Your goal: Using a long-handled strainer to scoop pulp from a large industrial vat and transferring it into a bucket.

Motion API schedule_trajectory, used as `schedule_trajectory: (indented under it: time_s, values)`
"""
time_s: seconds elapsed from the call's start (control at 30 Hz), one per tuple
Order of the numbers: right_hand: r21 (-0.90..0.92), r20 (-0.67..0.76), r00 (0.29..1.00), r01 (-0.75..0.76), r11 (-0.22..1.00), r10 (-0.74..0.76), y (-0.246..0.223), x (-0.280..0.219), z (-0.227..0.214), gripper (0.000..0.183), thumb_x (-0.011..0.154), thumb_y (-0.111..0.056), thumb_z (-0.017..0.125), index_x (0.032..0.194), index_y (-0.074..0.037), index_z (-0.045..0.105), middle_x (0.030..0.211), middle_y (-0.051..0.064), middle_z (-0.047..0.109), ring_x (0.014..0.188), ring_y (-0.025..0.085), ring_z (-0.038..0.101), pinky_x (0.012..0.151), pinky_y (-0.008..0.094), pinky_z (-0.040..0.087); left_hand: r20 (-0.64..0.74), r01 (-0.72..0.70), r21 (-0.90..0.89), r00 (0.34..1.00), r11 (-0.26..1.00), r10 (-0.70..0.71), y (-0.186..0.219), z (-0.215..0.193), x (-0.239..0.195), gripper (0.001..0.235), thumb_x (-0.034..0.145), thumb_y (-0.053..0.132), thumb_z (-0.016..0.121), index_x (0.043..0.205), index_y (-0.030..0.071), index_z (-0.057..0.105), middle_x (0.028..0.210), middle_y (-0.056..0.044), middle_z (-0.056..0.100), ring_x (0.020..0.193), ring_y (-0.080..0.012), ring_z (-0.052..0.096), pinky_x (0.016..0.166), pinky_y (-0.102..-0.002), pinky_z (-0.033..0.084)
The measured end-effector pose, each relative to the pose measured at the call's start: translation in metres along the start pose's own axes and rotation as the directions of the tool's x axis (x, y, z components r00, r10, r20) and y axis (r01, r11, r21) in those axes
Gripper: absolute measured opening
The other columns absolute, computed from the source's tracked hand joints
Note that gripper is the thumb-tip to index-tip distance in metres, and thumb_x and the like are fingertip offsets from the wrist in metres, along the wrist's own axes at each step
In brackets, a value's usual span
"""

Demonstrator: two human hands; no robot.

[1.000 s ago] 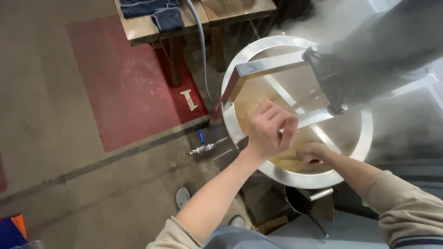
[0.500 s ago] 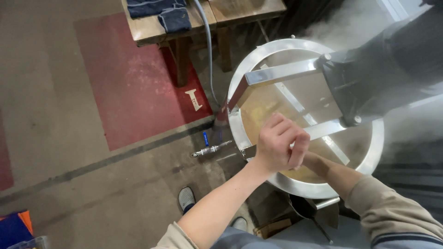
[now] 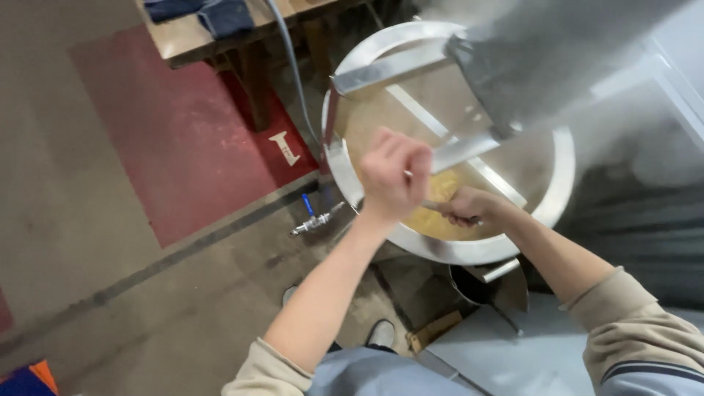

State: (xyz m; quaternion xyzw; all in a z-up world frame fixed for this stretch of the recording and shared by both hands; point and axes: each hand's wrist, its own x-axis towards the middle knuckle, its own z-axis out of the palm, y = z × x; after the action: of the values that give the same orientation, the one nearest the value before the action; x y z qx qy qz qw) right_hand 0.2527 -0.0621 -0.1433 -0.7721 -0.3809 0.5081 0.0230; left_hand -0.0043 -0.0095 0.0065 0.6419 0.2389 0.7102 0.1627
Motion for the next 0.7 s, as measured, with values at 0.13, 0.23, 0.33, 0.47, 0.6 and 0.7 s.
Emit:
schedule_trajectory:
  time_s: [0.13,0.23,0.33,0.47,0.6,0.7]
  values:
    - [0.002,-0.034,0.999,0.02,1.0,-0.02,0.022,-0.07,-0.02,0.038,0.088,-0.02,0.072,0.059,0.003,0.068,0.04,0.012,0.049,0.029,0.02,0.047,0.025,0.027,0.034,0.034,0.027,0.016,0.999,0.999,-0.028,0.004,0.005,-0.003,0.03,0.1,0.02,0.049,0.071,0.016,0.057,0.06,0.001,0.048,0.058,-0.0226,0.052,0.06,-0.032,0.048]
    - [0.05,-0.064,0.995,-0.068,0.996,0.071,0.032,-0.125,-0.022,0.043,0.089,-0.029,0.076,0.069,0.007,0.07,0.041,0.013,0.048,0.028,0.021,0.043,0.028,0.029,0.034,0.049,0.022,0.031,0.999,0.999,-0.024,0.004,0.008,-0.008,0.033,0.102,0.022,0.048,0.071,0.017,0.057,0.059,0.002,0.048,0.058,-0.0225,0.053,0.061,-0.032,0.048]
    - [0.126,-0.057,0.997,-0.041,0.991,0.048,0.039,-0.177,-0.026,0.036,0.094,-0.02,0.071,0.08,0.014,0.072,0.055,0.015,0.056,0.037,0.019,0.048,0.027,0.028,0.036,0.08,-0.014,0.065,0.997,0.998,0.009,0.007,0.006,-0.005,0.039,0.106,0.024,0.045,0.069,0.017,0.054,0.058,0.001,0.043,0.059,-0.0258,0.052,0.06,-0.034,0.047]
    - [0.158,-0.07,0.997,-0.033,0.987,0.044,0.077,-0.191,-0.029,0.036,0.098,-0.018,0.067,0.102,0.017,0.075,0.061,0.015,0.056,0.042,0.019,0.049,0.03,0.028,0.037,0.079,-0.04,0.097,0.996,0.994,0.032,0.017,0.005,-0.001,0.038,0.105,0.022,0.046,0.068,0.017,0.052,0.057,0.002,0.042,0.057,-0.0218,0.05,0.06,-0.03,0.046]
    - [0.118,-0.074,0.997,0.013,0.993,-0.005,0.09,-0.204,-0.03,0.043,0.096,-0.023,0.067,0.066,0.008,0.066,0.043,0.014,0.045,0.031,0.02,0.042,0.032,0.029,0.036,0.053,-0.02,0.11,0.998,0.994,0.015,0.017,0.008,-0.003,0.044,0.108,0.026,0.043,0.065,0.019,0.052,0.056,0.006,0.045,0.057,-0.0164,0.05,0.06,-0.027,0.047]
    - [0.082,-0.09,0.995,0.043,0.996,-0.035,0.11,-0.209,-0.031,0.045,0.096,-0.025,0.067,0.062,0.005,0.064,0.039,0.013,0.045,0.027,0.021,0.044,0.031,0.029,0.037,0.058,-0.035,0.134,0.998,0.99,0.027,0.019,0.006,-0.002,0.045,0.109,0.027,0.042,0.065,0.019,0.052,0.056,0.006,0.046,0.057,-0.0163,0.05,0.061,-0.026,0.047]
